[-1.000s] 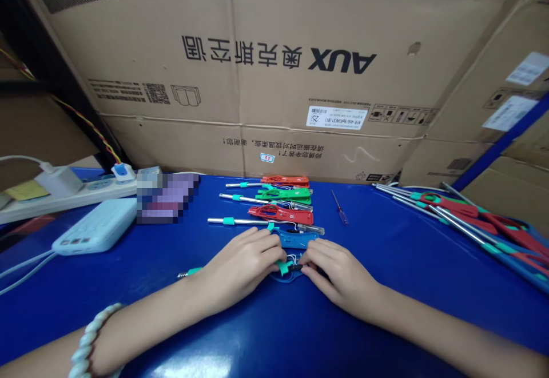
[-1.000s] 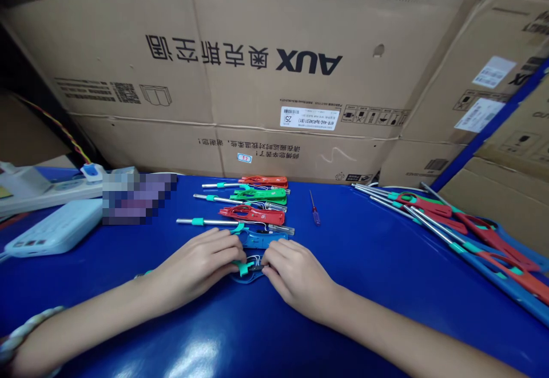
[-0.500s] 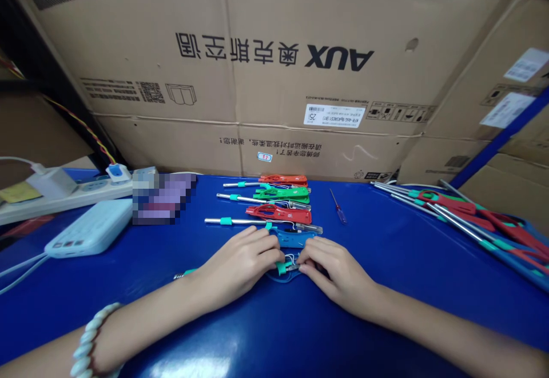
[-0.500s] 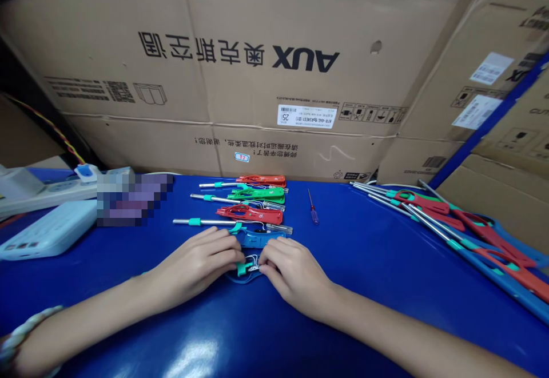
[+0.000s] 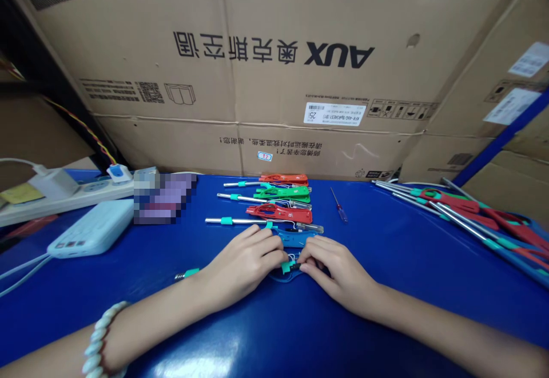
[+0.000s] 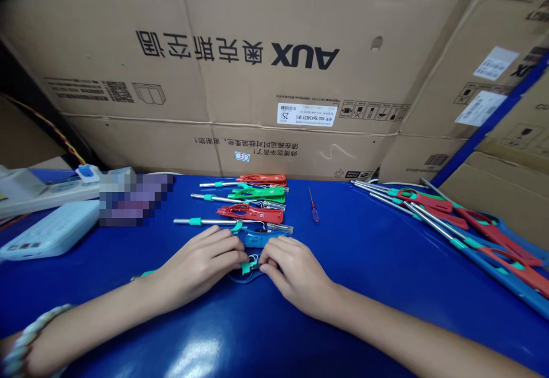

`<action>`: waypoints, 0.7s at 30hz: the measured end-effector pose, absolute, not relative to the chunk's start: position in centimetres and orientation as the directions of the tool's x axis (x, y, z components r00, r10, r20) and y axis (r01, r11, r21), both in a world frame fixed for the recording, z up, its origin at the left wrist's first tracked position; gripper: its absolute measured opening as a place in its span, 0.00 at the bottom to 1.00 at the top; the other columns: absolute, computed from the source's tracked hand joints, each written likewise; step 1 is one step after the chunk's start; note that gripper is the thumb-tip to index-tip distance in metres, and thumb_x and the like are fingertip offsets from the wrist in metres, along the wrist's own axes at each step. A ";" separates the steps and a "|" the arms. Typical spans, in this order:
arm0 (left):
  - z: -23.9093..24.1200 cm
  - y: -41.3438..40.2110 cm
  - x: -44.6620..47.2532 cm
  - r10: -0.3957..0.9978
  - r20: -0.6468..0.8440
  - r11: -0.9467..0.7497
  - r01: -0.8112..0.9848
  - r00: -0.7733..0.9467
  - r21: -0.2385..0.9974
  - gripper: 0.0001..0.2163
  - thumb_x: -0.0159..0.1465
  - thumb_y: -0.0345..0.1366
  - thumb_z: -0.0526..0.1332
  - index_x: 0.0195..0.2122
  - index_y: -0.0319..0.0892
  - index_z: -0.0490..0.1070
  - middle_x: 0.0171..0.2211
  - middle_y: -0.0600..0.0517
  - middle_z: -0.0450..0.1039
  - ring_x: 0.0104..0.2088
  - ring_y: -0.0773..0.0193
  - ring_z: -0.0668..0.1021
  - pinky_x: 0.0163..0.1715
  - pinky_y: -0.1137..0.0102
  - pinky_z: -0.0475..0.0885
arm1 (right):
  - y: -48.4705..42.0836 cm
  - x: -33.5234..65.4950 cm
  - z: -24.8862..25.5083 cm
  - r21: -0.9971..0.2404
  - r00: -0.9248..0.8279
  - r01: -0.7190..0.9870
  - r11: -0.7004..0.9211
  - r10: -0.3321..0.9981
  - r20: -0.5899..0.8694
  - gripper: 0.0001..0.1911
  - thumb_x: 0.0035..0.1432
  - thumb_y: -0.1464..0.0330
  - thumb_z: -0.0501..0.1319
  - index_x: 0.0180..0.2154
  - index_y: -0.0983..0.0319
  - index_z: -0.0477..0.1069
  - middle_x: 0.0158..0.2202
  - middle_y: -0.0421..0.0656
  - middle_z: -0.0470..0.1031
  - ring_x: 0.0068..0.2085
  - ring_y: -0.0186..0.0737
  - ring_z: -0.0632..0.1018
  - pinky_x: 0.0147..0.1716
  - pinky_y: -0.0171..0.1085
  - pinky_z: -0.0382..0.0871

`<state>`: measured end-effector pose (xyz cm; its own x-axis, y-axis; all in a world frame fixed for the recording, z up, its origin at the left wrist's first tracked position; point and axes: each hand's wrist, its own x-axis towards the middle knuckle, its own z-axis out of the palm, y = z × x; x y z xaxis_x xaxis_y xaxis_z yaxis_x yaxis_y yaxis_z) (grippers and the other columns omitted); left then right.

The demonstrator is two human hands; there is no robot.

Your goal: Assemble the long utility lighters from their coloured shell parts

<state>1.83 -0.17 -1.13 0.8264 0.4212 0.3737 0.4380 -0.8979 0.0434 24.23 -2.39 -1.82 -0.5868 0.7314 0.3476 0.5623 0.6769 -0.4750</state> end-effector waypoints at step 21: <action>-1.9 -0.2 2.2 0.507 0.465 -0.859 0.384 0.725 0.338 0.10 0.67 0.26 0.50 0.42 0.38 0.71 0.34 0.48 0.73 0.35 0.63 0.75 0.36 0.69 0.72 | -2.4 24.2 -2.1 -0.579 -0.508 0.571 0.582 0.804 0.307 0.06 0.62 0.74 0.55 0.32 0.61 0.67 0.27 0.38 0.67 0.30 0.35 0.68 0.30 0.33 0.61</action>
